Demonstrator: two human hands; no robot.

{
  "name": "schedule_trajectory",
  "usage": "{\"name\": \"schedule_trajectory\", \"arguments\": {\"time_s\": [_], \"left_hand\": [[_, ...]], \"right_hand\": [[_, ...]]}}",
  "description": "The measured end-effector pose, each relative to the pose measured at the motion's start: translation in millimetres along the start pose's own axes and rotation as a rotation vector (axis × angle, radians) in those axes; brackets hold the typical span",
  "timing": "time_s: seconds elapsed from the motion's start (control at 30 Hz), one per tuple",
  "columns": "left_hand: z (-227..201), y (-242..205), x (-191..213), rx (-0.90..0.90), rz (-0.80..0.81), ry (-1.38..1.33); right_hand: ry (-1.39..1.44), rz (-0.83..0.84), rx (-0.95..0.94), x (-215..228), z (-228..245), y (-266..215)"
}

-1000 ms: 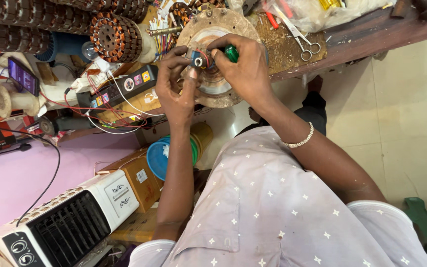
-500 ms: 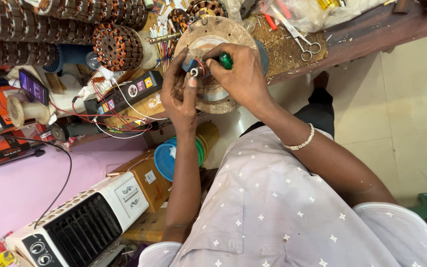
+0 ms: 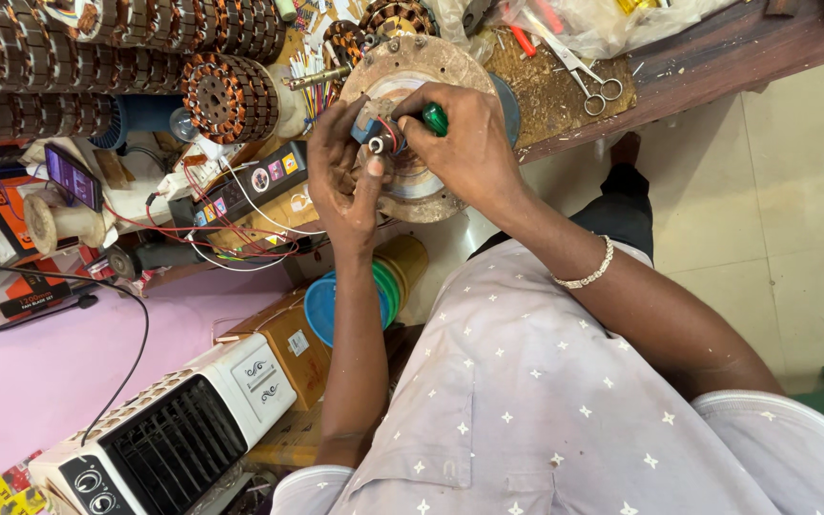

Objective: The person uses a screwdriver to tighten screws on a small blue component attached to a circular metal base. They then use pliers to strip and connect red wires to the component terminals.

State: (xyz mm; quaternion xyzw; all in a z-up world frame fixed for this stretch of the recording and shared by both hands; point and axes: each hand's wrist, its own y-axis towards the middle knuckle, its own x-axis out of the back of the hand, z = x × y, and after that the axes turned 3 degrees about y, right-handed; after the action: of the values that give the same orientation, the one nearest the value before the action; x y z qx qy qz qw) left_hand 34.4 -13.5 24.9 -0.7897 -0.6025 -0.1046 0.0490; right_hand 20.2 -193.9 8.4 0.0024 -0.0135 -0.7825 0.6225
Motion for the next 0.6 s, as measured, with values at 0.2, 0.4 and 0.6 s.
{"name": "schedule_trajectory", "arguments": {"time_s": [0.2,0.4,0.6], "left_hand": [[-1,-2,-2,-0.026,0.024,-0.019],[0,-1,-2,-0.017,0.032,0.009],[-5,2,0,-0.014,0.079,0.018]], "right_hand": [[0.097,-0.021,0.000,5,13,1],[-0.078,-0.037,0.106,0,8,-5],[-0.073,-0.022,0.106,-2,7,-6]]}}
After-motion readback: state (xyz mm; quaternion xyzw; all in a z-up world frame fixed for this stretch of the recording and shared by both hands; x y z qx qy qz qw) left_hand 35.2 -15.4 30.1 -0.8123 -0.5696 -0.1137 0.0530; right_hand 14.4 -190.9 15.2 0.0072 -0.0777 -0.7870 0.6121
